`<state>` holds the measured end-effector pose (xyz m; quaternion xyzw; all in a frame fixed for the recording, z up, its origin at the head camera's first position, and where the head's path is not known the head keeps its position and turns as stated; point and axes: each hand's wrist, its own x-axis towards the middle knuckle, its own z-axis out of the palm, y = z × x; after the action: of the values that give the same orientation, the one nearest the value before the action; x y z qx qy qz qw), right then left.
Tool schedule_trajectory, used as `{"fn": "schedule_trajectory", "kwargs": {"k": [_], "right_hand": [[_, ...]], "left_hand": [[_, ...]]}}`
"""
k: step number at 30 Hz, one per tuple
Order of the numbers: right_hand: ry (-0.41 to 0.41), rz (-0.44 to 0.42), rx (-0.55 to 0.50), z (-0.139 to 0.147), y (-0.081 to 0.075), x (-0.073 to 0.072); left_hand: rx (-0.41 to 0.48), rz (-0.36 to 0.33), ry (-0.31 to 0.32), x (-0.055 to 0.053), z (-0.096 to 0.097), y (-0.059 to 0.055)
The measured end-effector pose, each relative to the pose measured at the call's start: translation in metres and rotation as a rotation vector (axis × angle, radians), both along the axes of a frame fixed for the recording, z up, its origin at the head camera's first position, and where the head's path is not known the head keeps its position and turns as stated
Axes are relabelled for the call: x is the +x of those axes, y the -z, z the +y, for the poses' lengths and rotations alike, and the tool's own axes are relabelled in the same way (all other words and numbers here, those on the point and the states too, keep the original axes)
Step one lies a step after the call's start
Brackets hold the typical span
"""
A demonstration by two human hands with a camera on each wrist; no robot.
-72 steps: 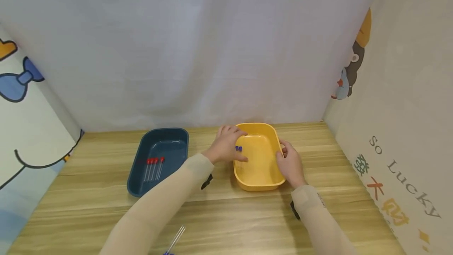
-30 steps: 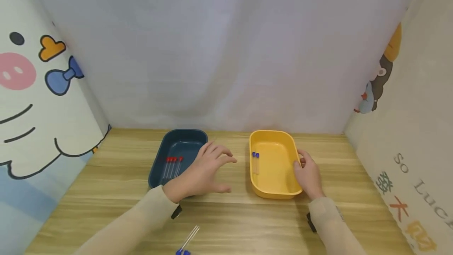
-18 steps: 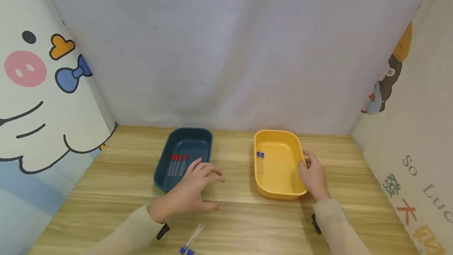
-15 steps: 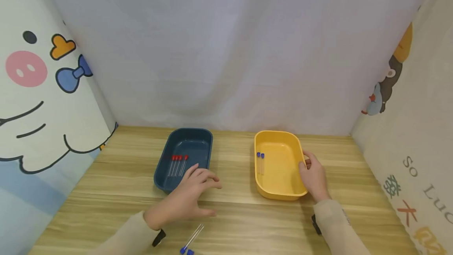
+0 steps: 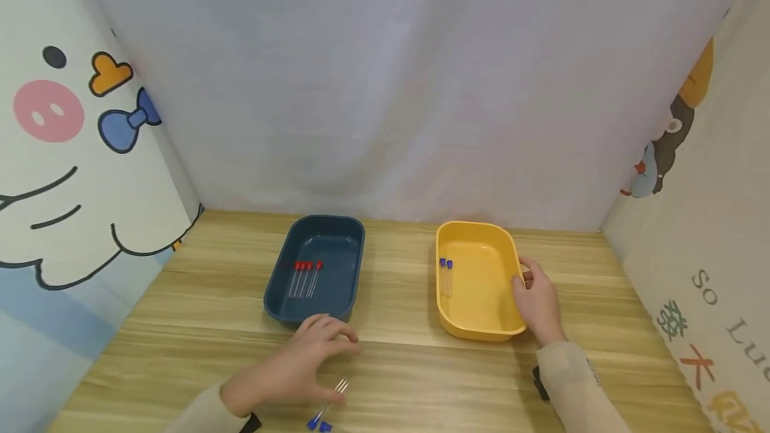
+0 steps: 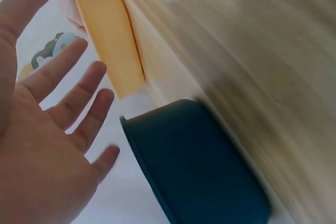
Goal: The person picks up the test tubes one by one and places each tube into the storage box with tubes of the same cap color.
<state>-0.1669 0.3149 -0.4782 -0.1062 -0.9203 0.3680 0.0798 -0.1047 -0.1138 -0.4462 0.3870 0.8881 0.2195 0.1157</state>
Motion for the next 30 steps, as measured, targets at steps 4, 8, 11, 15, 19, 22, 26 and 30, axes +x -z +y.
{"fn": "schedule_trajectory", "kwargs": {"k": [4, 8, 11, 15, 19, 22, 26, 30], "right_hand": [[0.001, 0.001, -0.002, 0.000, -0.001, -0.001], [0.002, 0.002, -0.011, 0.000, -0.004, -0.001], [0.005, 0.005, -0.008, 0.001, -0.005, -0.002], [0.006, 0.005, -0.004, 0.001, -0.004, -0.001], [0.005, -0.008, -0.009, 0.002, -0.001, -0.001], [0.005, -0.014, -0.011, 0.001, -0.001, 0.000], [0.007, -0.007, -0.004, 0.000, -0.001, 0.000], [0.011, -0.002, -0.001, 0.000, 0.000, 0.000]], "left_hand": [[-0.003, -0.031, 0.015, 0.003, -0.008, 0.004], [-0.005, -0.053, 0.036, 0.005, -0.015, 0.007], [-0.007, -0.046, 0.066, 0.007, -0.019, 0.009], [-0.014, -0.016, 0.110, 0.010, -0.024, 0.012], [-0.042, -0.046, 0.141, 0.012, -0.029, 0.015], [-0.056, -0.072, 0.166, 0.013, -0.031, 0.017], [-0.048, -0.089, 0.196, 0.013, -0.034, 0.021], [-0.047, -0.049, 0.226, 0.014, -0.035, 0.026]]}}
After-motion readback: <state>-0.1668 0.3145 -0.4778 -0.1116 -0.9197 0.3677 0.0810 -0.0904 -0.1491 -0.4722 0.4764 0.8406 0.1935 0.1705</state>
